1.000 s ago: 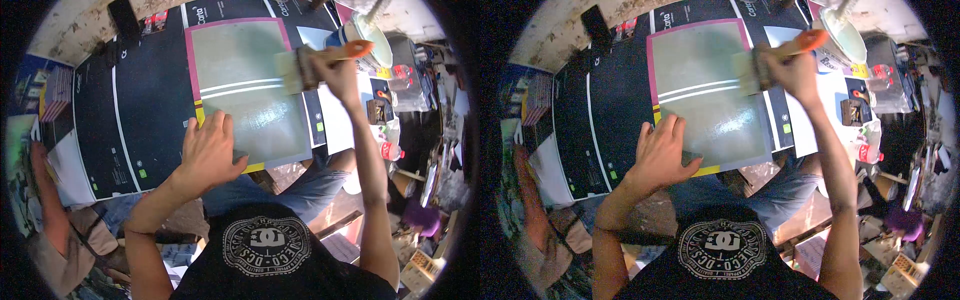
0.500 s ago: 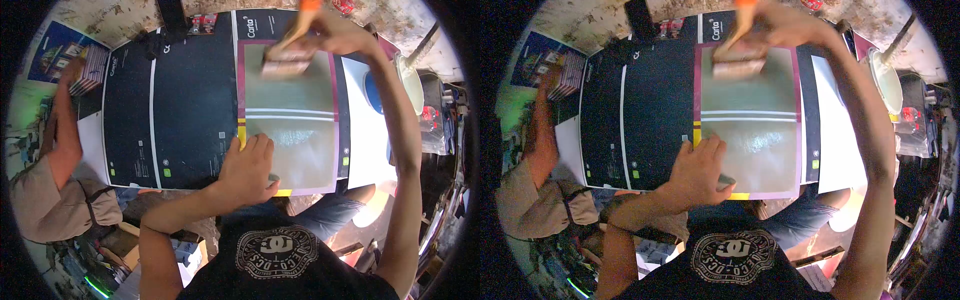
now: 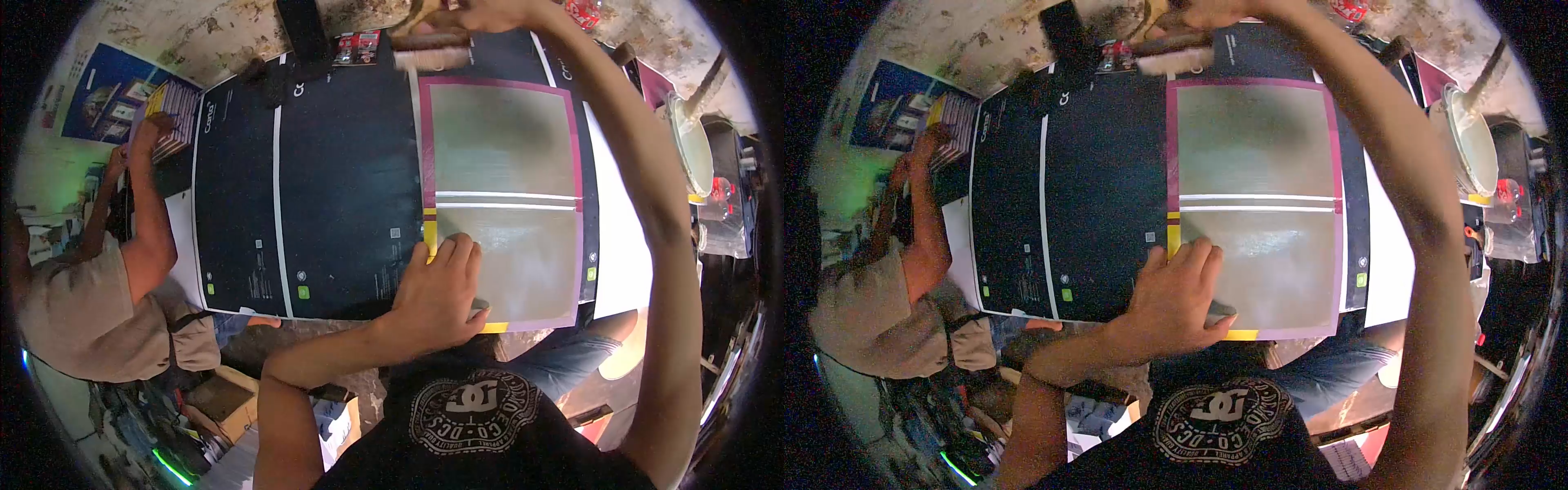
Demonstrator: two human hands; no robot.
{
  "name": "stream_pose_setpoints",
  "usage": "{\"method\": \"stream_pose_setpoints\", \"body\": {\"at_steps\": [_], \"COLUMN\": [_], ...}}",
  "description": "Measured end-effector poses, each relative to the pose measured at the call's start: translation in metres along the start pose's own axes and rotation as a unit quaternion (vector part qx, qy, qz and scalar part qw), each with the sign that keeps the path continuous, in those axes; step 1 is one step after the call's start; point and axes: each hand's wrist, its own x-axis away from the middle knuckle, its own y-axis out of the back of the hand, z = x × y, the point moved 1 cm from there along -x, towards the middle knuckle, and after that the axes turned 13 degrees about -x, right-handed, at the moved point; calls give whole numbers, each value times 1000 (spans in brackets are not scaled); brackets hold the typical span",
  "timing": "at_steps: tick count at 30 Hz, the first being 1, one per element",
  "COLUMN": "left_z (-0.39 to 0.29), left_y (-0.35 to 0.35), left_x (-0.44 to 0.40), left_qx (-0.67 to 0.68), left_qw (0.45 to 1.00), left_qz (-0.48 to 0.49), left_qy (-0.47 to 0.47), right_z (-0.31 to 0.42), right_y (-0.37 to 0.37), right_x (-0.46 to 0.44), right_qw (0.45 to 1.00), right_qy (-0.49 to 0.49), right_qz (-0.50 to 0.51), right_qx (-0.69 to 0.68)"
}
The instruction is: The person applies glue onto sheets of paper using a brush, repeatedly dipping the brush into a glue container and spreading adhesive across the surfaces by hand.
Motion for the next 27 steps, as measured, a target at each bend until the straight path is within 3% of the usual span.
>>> {"method": "stream_pose_setpoints", "body": {"at_steps": [1,4,5,9,11,12,14,16,19,23,27], "left_z": [0,-2,-2,-3,-4,-5,-9,-9,-12,-18,-22], "left_y": [-2,-5,-3,-4,-7,-7,-5,-3,-1,6,14], "left_x": [1,0,-1,5,6,6,5,3,5,1,-5], "left_qx": [0,4,2,-11,-15,-19,-14,-8,1,-60,-84], "left_qw": [1000,1000,1000,999,1000,1000,1000,999,999,996,994], "left_qz": [-12,-19,-8,-42,-25,-16,24,32,25,52,71], "left_qy": [0,0,-1,-3,4,4,12,21,29,26,21], "right_z": [13,10,18,47,58,90,104,131,146,101,87], "right_y": [-2,-15,-3,-14,-44,-54,-103,-108,-97,-131,-104], "right_x": [10,14,12,45,74,90,107,121,132,188,270], "right_qw": [979,969,980,987,968,988,995,985,924,831,796], "right_qy": [127,80,-141,22,119,43,-17,-12,-210,-354,-376], "right_qz": [-9,92,120,-142,-173,-114,-96,-169,-271,-396,-464], "right_qx": [-160,-216,70,67,137,94,33,-18,-171,-167,-95]}}
